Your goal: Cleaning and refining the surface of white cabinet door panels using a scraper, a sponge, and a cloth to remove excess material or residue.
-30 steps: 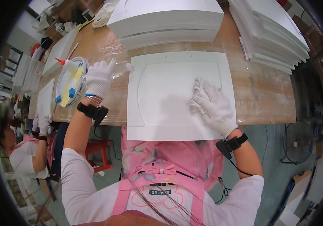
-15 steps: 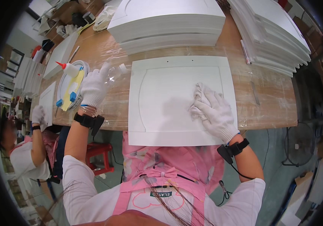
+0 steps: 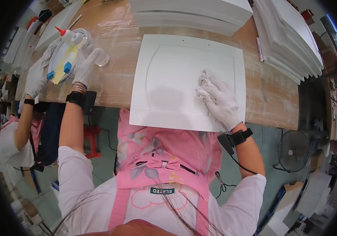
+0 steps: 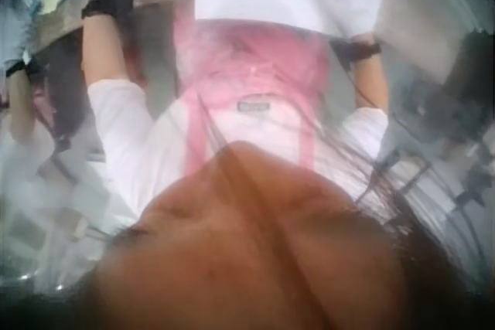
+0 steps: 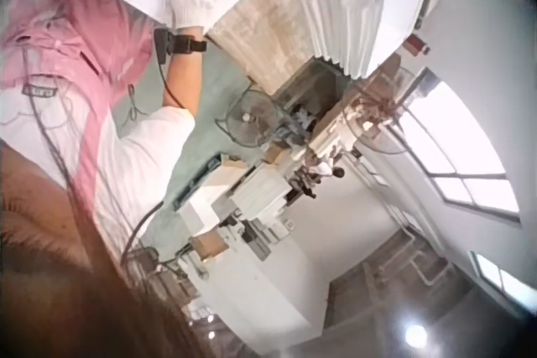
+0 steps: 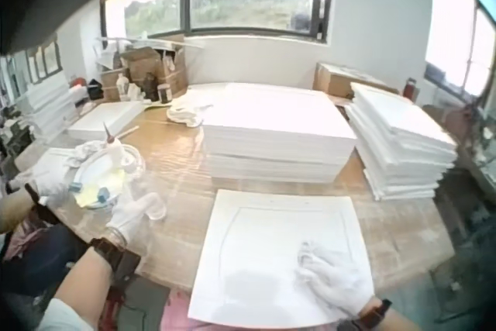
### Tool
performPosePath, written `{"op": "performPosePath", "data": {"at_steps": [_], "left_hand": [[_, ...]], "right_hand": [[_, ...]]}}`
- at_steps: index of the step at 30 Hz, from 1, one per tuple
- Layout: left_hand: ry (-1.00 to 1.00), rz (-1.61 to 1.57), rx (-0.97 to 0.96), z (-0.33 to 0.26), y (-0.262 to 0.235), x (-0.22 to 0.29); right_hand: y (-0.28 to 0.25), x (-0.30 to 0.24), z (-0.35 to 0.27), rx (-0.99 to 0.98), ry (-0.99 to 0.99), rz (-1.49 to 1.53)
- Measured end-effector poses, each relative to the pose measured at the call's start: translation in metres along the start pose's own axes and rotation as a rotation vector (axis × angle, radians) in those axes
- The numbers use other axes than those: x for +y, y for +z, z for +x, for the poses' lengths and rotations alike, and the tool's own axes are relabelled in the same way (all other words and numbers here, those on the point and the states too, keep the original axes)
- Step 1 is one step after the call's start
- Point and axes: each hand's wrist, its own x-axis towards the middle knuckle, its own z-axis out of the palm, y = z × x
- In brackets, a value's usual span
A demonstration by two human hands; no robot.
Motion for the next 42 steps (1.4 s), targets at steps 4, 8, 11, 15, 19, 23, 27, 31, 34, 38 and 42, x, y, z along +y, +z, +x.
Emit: {"op": "performPosePath", "data": {"at_steps": [4,8,11,15,19,23,27,31,34,38,42], "left_hand": [[-0.011,0.189,0.053,-0.04,-0.003,0.014],[-0.305,-0.276,-0.005,-0.136,-0.008,0.031],[-0.588,-0.417,-0.271,-0.201,-0.013,0.035],[-0.942,-0.895,-0.681,-0.23,0.012,0.016],[-1.002,-1.274,-0.679,-0.242,0.038,0.013],[-1.069,-1.276,-0.751,-0.246,0.044,0.005],[-1.054,-1.373,-0.664,-0.243,0.045,0.011],[-1.076,-1.563,-0.654,-0.242,0.045,0.009],[-1.126,-1.428,-0.631,-0.237,0.045,0.014],[-1.118,-1.49,-0.616,-0.237,0.041,0.007],[-1.095,-1.558,-0.579,-0.238,0.042,0.015]], "right_hand": [[0.013,-0.019,-0.003,-0.104,0.144,0.374],[0.017,-0.035,-0.007,-0.118,0.268,0.787],[0.018,-0.078,0.0,-0.116,0.443,0.843],[0.046,-0.125,0.016,-0.174,-0.194,0.161],[0.079,-0.134,0.011,-0.126,-0.606,-0.346],[0.09,-0.135,0.06,-0.125,-0.494,-0.346],[0.09,-0.143,0.078,-0.211,-0.495,-0.375],[0.075,-0.151,0.046,-0.414,-0.525,-0.373],[0.081,-0.136,0.092,-0.351,-0.503,-0.386],[0.084,-0.143,0.087,-0.235,-0.524,-0.399],[0.077,-0.14,0.058,-0.434,-0.607,-0.292]]}}
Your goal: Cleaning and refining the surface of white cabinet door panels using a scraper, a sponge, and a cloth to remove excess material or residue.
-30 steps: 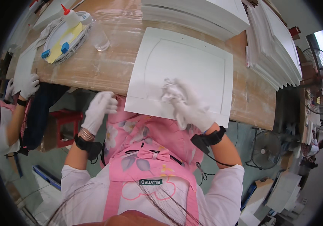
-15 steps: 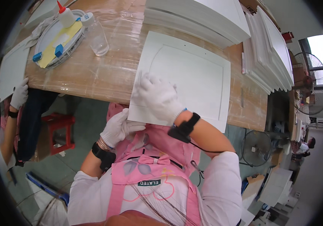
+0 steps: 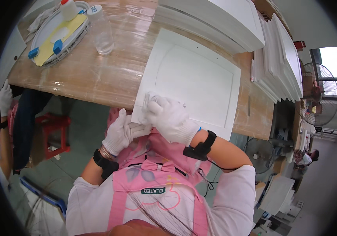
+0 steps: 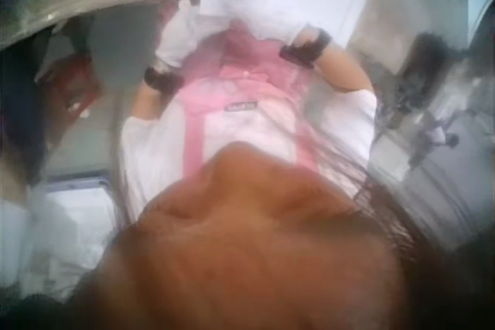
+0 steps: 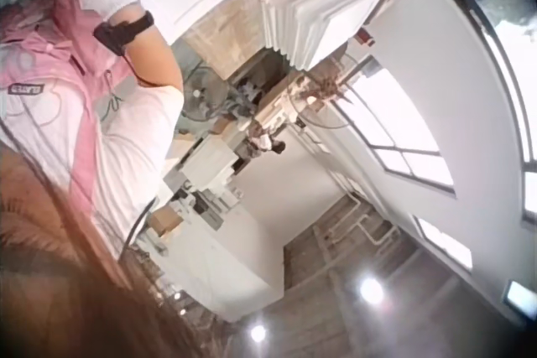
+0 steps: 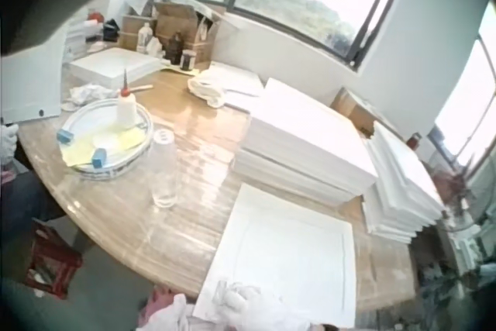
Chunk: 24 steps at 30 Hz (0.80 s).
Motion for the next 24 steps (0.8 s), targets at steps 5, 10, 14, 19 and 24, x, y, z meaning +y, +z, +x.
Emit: {"op": "performPosePath", "data": {"at_steps": [5,10,14,19,24], "left_hand": [[0.0,-0.009,-0.015,-0.003,-0.001,-0.006],[0.077,0.383,-0.075,0.004,0.011,-0.03],[0.006,0.349,-0.014,0.021,0.02,-0.025],[0.138,0.341,0.033,0.024,0.008,-0.036],[0.062,0.298,0.04,0.023,0.017,-0.035]], "right_hand": [[-0.013,0.038,0.041,0.161,0.226,0.09],[-0.02,0.029,0.044,0.318,0.254,0.267],[-0.003,0.029,0.054,0.164,0.316,0.171],[-0.002,-0.007,0.043,-0.127,-0.054,-0.055],[0.001,0.039,0.08,-0.009,0.276,-0.049]]}}
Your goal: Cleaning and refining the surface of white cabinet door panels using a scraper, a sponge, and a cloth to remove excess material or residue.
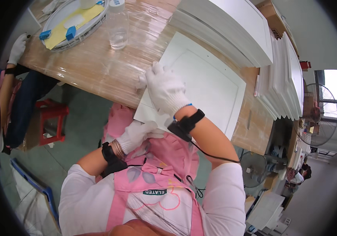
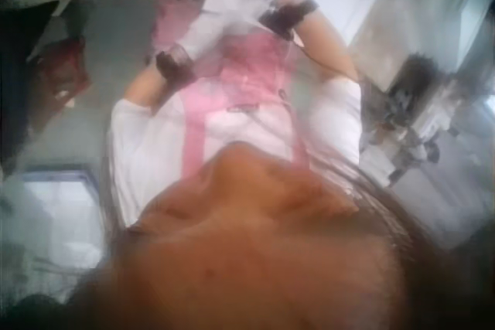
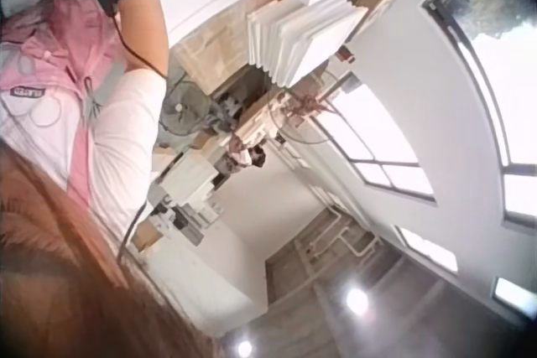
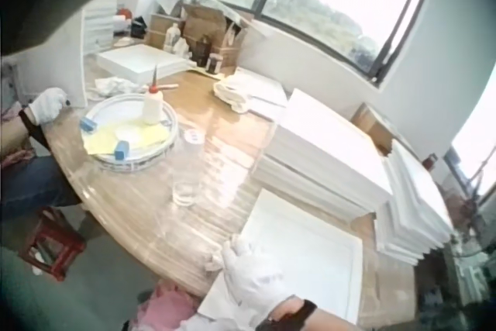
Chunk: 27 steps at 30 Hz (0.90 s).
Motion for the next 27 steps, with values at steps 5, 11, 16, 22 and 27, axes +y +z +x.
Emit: {"op": "performPosePath", "data": {"at_steps": [5,11,16,22,27], "left_hand": [[0.018,-0.008,0.023,-0.007,0.003,0.005],[0.038,-0.017,-0.03,-0.005,-0.009,0.003],[-0.019,0.021,-0.026,-0.003,-0.001,0.005],[0.711,1.265,0.118,0.026,-0.049,-0.04],[-0.013,0.008,-0.054,-0.009,0.005,0.011]], "right_hand": [[0.007,-0.044,-0.035,-0.047,-0.251,0.006],[-0.004,-0.039,-0.014,-0.094,-0.142,-0.068],[0.014,-0.015,-0.024,0.176,-0.199,0.085],[0.02,-0.07,-0.039,0.042,-0.253,0.045],[0.018,0.006,-0.008,-0.032,0.103,0.545]]}}
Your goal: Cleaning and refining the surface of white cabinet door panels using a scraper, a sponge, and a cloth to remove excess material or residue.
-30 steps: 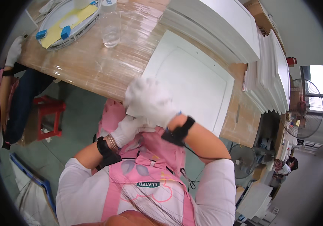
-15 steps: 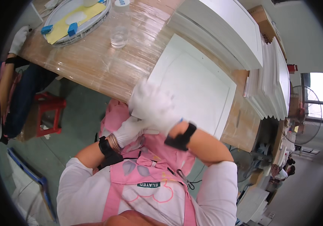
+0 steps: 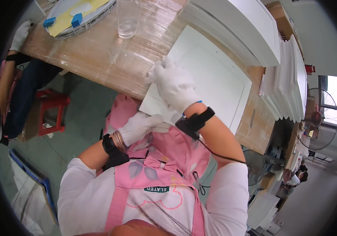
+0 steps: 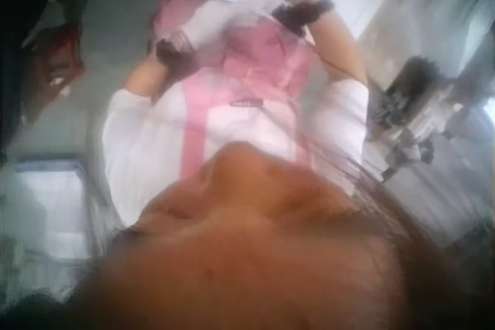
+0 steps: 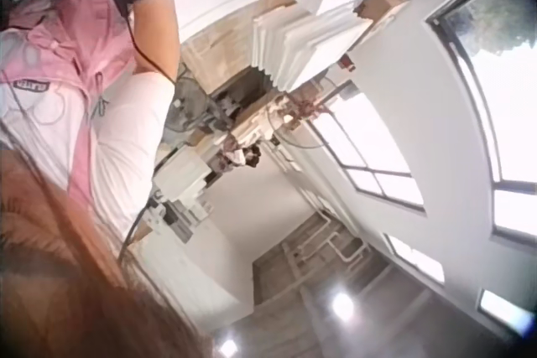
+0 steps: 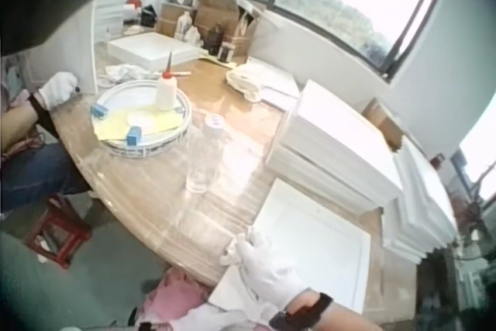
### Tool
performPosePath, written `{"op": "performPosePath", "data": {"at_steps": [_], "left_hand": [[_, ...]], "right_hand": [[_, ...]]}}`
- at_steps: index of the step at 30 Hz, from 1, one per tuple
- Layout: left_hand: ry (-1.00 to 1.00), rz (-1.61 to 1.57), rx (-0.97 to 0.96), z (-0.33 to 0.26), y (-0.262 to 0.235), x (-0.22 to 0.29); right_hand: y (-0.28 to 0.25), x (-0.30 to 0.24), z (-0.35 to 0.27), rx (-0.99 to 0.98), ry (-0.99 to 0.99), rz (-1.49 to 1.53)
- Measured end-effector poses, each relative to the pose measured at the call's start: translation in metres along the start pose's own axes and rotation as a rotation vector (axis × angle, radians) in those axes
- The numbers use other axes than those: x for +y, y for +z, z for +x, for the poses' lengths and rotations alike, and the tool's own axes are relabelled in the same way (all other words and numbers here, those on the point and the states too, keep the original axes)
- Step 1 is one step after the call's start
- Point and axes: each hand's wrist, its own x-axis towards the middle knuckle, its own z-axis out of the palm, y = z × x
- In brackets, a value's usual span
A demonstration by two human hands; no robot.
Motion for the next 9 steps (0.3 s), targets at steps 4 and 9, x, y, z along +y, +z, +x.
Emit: {"op": "performPosePath", "data": {"at_steps": [4,9], "left_hand": [[0.181,0.672,0.084,-0.002,-0.021,-0.01],[0.177,1.217,0.1,0.015,-0.042,-0.023]], "right_hand": [[0.023,-0.046,-0.046,-0.035,-0.525,-0.422],[0.019,-0.06,-0.027,-0.074,-0.373,-0.372]]}}
